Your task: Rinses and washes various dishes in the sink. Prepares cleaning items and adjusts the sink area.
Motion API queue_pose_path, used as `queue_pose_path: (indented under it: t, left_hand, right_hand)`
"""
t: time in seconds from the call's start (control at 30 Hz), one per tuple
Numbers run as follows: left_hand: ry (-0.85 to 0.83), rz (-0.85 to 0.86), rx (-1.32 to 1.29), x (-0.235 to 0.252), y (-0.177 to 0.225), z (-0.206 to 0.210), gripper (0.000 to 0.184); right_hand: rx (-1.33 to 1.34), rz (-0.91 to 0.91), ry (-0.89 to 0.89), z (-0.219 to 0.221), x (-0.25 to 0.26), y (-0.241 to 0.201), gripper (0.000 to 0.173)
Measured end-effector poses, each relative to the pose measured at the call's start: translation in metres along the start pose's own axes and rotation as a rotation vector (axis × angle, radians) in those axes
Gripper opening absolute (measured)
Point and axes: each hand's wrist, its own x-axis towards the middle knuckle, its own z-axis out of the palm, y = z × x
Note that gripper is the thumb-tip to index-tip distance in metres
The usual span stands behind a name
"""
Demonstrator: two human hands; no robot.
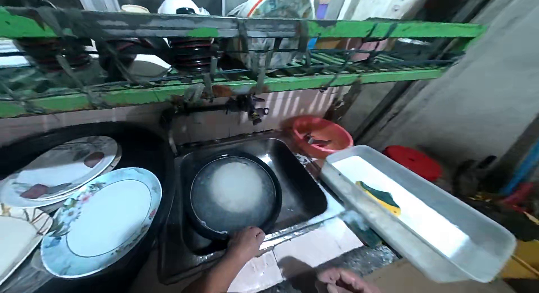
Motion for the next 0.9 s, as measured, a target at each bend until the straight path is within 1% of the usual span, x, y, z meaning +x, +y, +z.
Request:
queue_pose_path:
  t: [0.1,0.13,0.17,0.23,0.27,0.33,0.43,0.53,0.57,0.63,0.67,0.7,0.77,0.83,0.87,0.9]
  left_hand:
    - [0.084,-0.013,-0.289,0.011,-0.015,-0.005,0.042]
    - [0.133,-0.019,-0.344,0.016,-0.020,-0.009,0.043]
    - [0.177,-0.031,-0.340,0.024,-0.027,-0.014,0.045]
    - [0.228,-0.073,-0.193,0.046,-0.048,-0.025,0.050]
    - [0.222,-0.109,-0.083,0.056,-0.056,-0.030,0.053]
    - [0.172,-0.192,0.112,0.070,-0.062,-0.039,0.055]
    - [0.143,-0.243,0.299,0.081,-0.045,-0.035,0.056]
    - [0.080,-0.142,0.357,0.085,-0.027,-0.022,0.057]
    - [0.072,-0.091,0.341,0.083,-0.024,-0.018,0.058]
    - [0.165,0.052,0.307,0.077,-0.036,-0.006,0.057]
    - [0.200,0.076,0.284,0.076,-0.047,-0.005,0.055]
    - [0.219,0.045,0.271,0.076,-0.060,-0.008,0.054]
    - [0.284,-0.112,0.268,0.078,-0.085,-0.028,0.055]
    - [0.359,-0.248,0.258,0.085,-0.100,-0.045,0.058]
    - [0.416,-0.281,0.239,0.089,-0.097,-0.046,0.057]
    - [0.480,-0.291,0.188,0.093,-0.081,-0.043,0.058]
  right_hand:
    - [0.005,0.063,-0.012,-0.001,0.042,0.004,0.026]
    - [0.007,0.079,-0.026,-0.003,0.057,0.005,0.027]
    - [0.017,0.098,-0.037,-0.005,0.075,0.004,0.027]
    - [0.034,0.103,-0.012,-0.008,0.117,0.004,0.028]
    - [0.029,0.111,0.009,-0.008,0.141,0.005,0.030]
    - [-0.017,0.131,0.032,-0.010,0.193,0.002,0.035]
    - [-0.139,0.197,0.042,-0.008,0.265,0.001,0.053]
    - [-0.268,0.275,0.089,-0.003,0.316,0.020,0.072]
    - [-0.293,0.294,0.104,-0.001,0.326,0.027,0.075]
    - [-0.319,0.281,0.133,0.003,0.336,0.038,0.078]
    - [-0.335,0.270,0.144,0.005,0.340,0.042,0.080]
    - [-0.351,0.278,0.147,0.006,0.343,0.044,0.081]
    - [-0.347,0.325,0.109,0.009,0.344,0.042,0.079]
    - [-0.321,0.354,0.075,0.011,0.347,0.045,0.066]
    - [-0.290,0.351,0.076,0.012,0.350,0.046,0.060]
    - [-0.238,0.343,0.091,0.013,0.353,0.051,0.056]
